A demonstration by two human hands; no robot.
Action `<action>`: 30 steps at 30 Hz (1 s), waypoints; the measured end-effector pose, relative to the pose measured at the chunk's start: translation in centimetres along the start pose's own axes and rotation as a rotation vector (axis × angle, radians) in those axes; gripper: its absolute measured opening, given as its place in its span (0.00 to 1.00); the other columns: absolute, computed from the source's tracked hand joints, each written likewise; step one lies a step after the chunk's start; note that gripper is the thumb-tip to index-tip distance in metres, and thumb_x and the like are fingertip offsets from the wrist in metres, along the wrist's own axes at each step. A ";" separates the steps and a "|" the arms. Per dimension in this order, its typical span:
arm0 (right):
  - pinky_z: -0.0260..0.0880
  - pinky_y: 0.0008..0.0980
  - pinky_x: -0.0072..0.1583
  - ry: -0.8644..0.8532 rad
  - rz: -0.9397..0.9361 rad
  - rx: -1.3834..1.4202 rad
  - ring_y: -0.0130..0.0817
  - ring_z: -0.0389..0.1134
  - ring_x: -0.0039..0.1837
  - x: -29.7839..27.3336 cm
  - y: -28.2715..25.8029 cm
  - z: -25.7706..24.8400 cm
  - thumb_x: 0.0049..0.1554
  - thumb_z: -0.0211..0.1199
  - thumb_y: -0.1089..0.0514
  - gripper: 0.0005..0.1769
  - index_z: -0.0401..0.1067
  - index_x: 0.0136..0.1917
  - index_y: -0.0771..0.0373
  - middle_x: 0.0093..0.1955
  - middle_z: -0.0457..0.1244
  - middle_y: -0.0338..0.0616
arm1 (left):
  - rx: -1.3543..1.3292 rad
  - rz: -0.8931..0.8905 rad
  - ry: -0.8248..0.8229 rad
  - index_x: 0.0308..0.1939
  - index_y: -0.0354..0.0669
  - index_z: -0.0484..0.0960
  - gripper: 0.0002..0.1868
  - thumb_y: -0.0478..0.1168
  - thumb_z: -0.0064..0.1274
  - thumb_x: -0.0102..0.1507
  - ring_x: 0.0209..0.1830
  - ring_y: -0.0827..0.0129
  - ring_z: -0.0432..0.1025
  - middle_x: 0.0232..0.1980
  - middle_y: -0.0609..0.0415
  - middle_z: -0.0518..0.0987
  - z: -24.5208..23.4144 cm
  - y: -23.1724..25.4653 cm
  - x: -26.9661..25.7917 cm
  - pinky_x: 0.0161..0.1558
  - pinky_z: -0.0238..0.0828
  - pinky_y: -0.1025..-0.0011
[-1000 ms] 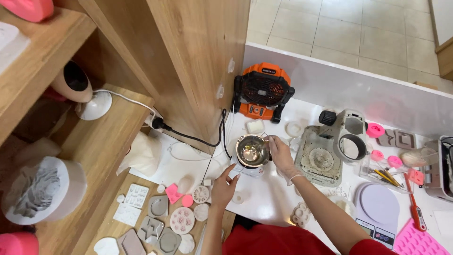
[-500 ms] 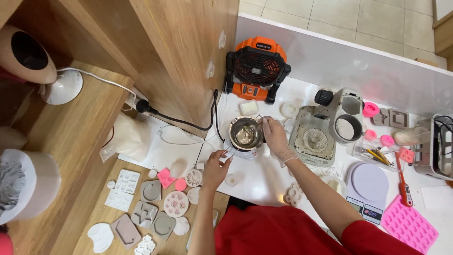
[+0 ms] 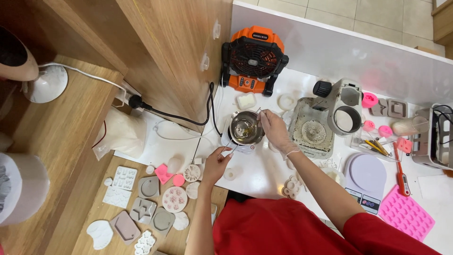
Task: Stirring melted wax in a pot and checking its temperature with a digital thermometer.
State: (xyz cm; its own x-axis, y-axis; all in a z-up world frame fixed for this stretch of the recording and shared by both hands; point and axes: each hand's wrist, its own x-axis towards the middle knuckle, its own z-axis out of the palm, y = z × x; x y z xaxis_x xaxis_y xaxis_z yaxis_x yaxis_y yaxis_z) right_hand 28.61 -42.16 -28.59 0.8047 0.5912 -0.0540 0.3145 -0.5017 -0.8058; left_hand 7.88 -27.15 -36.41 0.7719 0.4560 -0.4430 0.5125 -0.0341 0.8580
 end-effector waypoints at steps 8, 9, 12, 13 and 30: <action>0.71 0.47 0.56 0.012 -0.015 0.004 0.49 0.72 0.49 -0.6 0.8 -1.1 0.70 0.47 0.52 0.17 0.74 0.47 0.57 0.38 0.71 0.48 | 0.029 0.080 0.015 0.53 0.61 0.85 0.13 0.44 0.55 0.65 0.22 0.71 0.67 0.20 0.54 0.75 0.6 0.3 -1.2 0.33 0.67 0.72; 0.71 0.45 0.55 0.065 -0.023 0.019 0.48 0.72 0.49 -0.8 1.1 -1.0 0.71 0.47 0.53 0.16 0.74 0.48 0.57 0.38 0.70 0.49 | 0.040 0.086 0.014 0.52 0.61 0.85 0.12 0.44 0.55 0.65 0.22 0.70 0.67 0.19 0.54 0.75 0.5 0.5 -1.4 0.32 0.66 0.72; 0.71 0.46 0.55 0.084 -0.033 0.020 0.50 0.72 0.48 -1.9 0.8 -1.3 0.70 0.48 0.54 0.15 0.74 0.48 0.58 0.38 0.70 0.50 | 0.044 0.094 0.020 0.51 0.61 0.85 0.11 0.43 0.55 0.65 0.21 0.69 0.67 0.19 0.54 0.74 0.7 0.4 -1.4 0.32 0.66 0.71; 0.71 0.48 0.54 0.051 -0.040 0.008 0.52 0.72 0.48 -2.3 0.5 -1.5 0.70 0.49 0.54 0.16 0.74 0.48 0.60 0.37 0.70 0.51 | 0.037 0.102 0.030 0.51 0.61 0.84 0.11 0.44 0.55 0.65 0.21 0.69 0.67 0.19 0.53 0.74 0.7 0.3 -1.3 0.32 0.67 0.71; 0.72 0.39 0.56 0.220 0.181 0.110 0.39 0.75 0.48 -5.7 2.5 0.4 0.71 0.45 0.54 0.16 0.72 0.50 0.56 0.40 0.73 0.44 | 0.099 0.145 0.077 0.50 0.58 0.83 0.09 0.41 0.54 0.66 0.20 0.66 0.69 0.20 0.53 0.75 1.2 1.5 -3.1 0.31 0.67 0.68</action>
State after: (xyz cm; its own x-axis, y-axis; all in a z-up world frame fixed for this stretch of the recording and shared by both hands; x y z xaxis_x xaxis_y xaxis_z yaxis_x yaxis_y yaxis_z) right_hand 24.63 -46.58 -30.52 0.9364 0.3409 -0.0833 0.1089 -0.5077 -0.8546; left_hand 6.71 -29.66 -34.10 0.8115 0.5062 -0.2918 0.4350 -0.1902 0.8801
